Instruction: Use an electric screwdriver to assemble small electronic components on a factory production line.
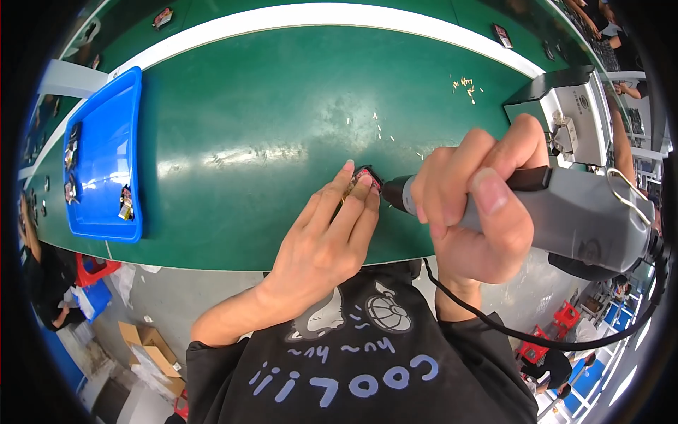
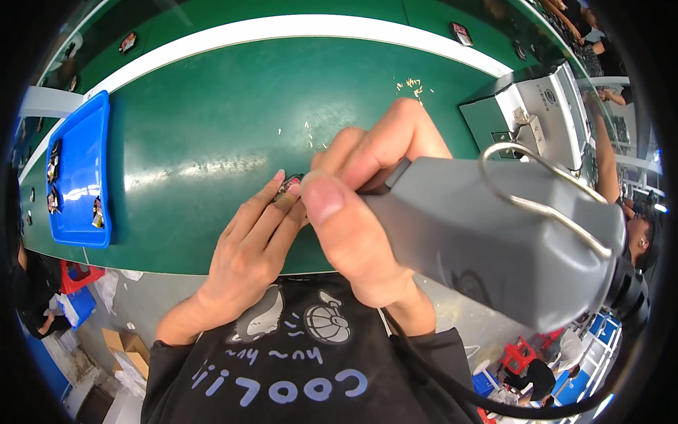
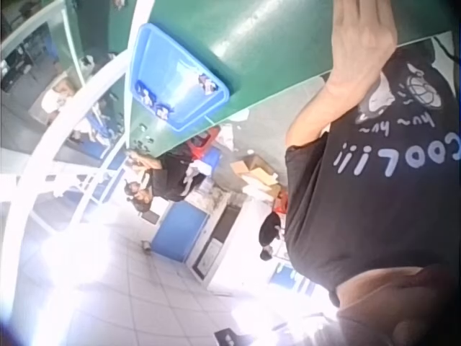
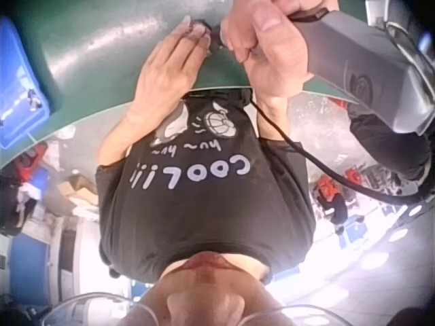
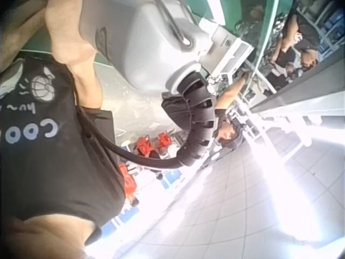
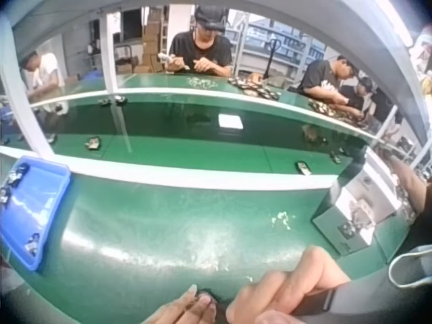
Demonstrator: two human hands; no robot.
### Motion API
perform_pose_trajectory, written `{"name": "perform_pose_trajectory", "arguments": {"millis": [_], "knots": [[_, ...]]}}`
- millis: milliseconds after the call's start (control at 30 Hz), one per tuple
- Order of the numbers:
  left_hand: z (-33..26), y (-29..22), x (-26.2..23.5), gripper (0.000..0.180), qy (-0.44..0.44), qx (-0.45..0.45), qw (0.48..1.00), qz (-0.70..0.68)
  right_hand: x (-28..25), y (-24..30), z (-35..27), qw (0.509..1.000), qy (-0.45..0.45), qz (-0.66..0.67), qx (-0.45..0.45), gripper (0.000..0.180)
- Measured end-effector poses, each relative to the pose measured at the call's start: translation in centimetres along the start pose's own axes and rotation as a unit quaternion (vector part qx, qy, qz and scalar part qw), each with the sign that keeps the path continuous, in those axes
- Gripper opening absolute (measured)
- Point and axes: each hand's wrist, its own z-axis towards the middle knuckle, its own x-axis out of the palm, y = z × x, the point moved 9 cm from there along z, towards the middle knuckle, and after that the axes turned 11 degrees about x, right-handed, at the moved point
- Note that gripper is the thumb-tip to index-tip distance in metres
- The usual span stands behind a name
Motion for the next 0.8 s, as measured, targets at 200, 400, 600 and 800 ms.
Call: {"name": "perform_pose_trajectory", "arguments": {"millis": [200,400,600,800], "knots": [[0.0,0.4,0.0,0.028,0.011,-0.048,0.998,-0.028,-1.0,0.4,-1.5,0.996,-0.075,0.052,0.022,0.015],[0.5,0.5,-0.3,0.027,0.014,-0.048,0.999,-0.001,-4.1,3.3,-1.4,0.984,0.016,0.147,-0.102,0.016],[1.0,0.7,0.0,0.025,0.022,-0.039,0.999,-0.027,-7.7,4.5,-2.5,0.985,0.001,0.11,-0.133,0.017],[1.0,1.5,-0.4,0.026,0.049,-0.069,0.992,-0.094,-13.1,7.2,-3.9,0.966,-0.057,0.123,-0.22,0.022]]}}
